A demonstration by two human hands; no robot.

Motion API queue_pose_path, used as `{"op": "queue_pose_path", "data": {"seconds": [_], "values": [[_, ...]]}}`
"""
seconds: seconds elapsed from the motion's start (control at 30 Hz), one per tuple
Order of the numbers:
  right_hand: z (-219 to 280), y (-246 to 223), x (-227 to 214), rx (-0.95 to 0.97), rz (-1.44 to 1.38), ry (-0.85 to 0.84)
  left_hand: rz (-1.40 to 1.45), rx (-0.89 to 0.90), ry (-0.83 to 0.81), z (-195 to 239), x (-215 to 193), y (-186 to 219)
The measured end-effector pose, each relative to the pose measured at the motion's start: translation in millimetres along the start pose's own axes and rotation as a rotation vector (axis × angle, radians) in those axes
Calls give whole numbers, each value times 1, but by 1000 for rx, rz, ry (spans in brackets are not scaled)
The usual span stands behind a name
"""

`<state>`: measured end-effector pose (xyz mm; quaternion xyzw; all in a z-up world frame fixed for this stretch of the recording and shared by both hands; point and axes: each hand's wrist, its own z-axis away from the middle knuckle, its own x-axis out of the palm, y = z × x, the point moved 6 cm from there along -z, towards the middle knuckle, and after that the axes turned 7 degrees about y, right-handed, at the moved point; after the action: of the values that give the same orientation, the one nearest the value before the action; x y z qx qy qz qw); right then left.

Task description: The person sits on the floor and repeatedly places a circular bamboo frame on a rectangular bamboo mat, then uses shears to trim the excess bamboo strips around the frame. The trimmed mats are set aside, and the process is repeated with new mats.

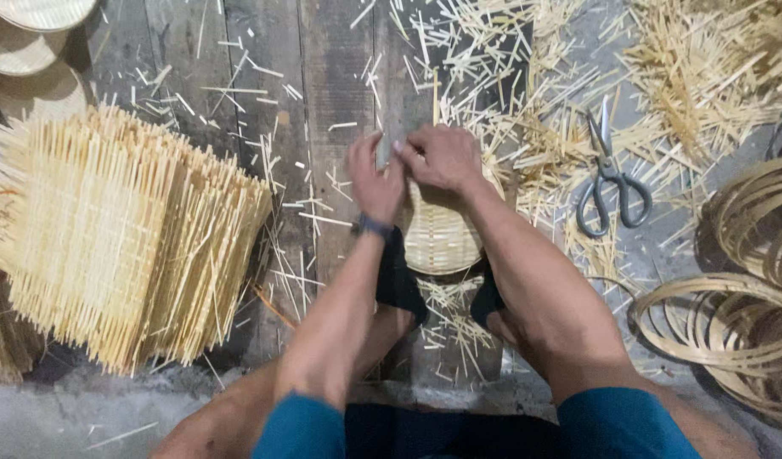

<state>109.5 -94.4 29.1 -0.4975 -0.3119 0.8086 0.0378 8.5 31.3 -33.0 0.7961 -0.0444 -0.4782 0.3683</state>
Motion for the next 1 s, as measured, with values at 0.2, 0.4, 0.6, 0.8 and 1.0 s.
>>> {"op": "queue_pose_path", "data": {"seconds": [0.2,0.4,0.6,0.8,1.0], "values": [[-2,-6,-9,129,67,-175,35,-370,-113,50,-26,-24],[-10,-3,4,158,130,-151,561,-1074,-293,56,13,-90],[5,45,-3,239,-639,288,1025,-1192,-374,68,34,-116],[115,175,-149,168,-33,151,851,-942,-520,44,23,-85],[299,256,-265,420,334,256,697,-135,-328,-36,-44,76]]}}
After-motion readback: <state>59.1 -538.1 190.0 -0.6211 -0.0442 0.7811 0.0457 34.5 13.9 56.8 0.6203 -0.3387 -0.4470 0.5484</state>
